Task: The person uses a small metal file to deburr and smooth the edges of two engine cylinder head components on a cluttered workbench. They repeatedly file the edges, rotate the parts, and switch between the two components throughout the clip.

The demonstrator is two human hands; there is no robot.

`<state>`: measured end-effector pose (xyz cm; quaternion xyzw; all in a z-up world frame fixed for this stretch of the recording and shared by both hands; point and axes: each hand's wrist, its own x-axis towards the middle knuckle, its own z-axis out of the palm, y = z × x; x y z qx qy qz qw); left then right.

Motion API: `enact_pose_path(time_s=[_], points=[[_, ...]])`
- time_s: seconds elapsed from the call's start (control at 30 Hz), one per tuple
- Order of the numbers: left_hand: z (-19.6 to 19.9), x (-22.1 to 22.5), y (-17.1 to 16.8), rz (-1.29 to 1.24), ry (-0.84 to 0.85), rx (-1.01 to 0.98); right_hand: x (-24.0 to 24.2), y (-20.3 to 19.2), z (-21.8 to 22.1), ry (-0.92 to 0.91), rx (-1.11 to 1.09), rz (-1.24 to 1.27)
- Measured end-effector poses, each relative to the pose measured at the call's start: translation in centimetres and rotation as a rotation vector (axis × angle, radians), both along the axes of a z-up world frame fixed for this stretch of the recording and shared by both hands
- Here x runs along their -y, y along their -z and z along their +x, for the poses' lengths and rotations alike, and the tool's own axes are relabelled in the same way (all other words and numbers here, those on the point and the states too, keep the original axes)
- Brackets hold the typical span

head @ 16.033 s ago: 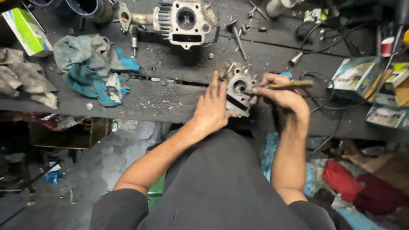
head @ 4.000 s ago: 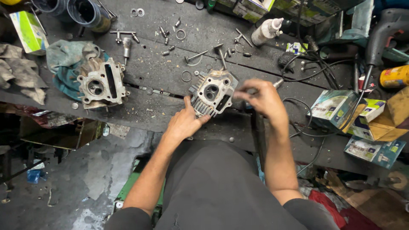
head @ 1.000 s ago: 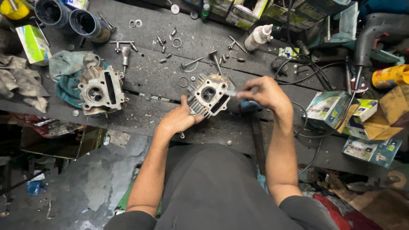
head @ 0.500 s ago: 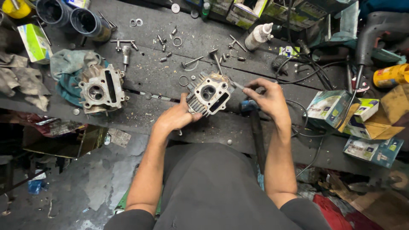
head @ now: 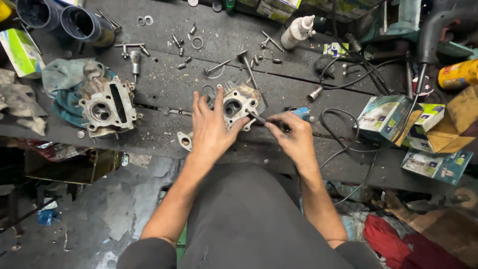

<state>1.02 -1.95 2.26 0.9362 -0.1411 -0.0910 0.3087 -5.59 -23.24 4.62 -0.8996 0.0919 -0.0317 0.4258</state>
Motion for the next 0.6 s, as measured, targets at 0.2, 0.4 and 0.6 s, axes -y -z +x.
enact_pose_path(time_s=[0.2, 0.4, 0.6], points=[[0.1, 1.7, 1.5, 0.002, 0.089, 0.110, 0.1, -1.1, 2.1, -0.019, -0.016, 0.004], [0.7, 2.2, 1.2, 0.089, 0.060, 0.085, 0.7, -0.7, 3.5, -0.113, 0.029, -0.054], [1.2, 2.6, 0.7, 0.108, 0.072, 0.063, -0.1, -0.6, 2.2, -0.102, 0.027, -0.108]])
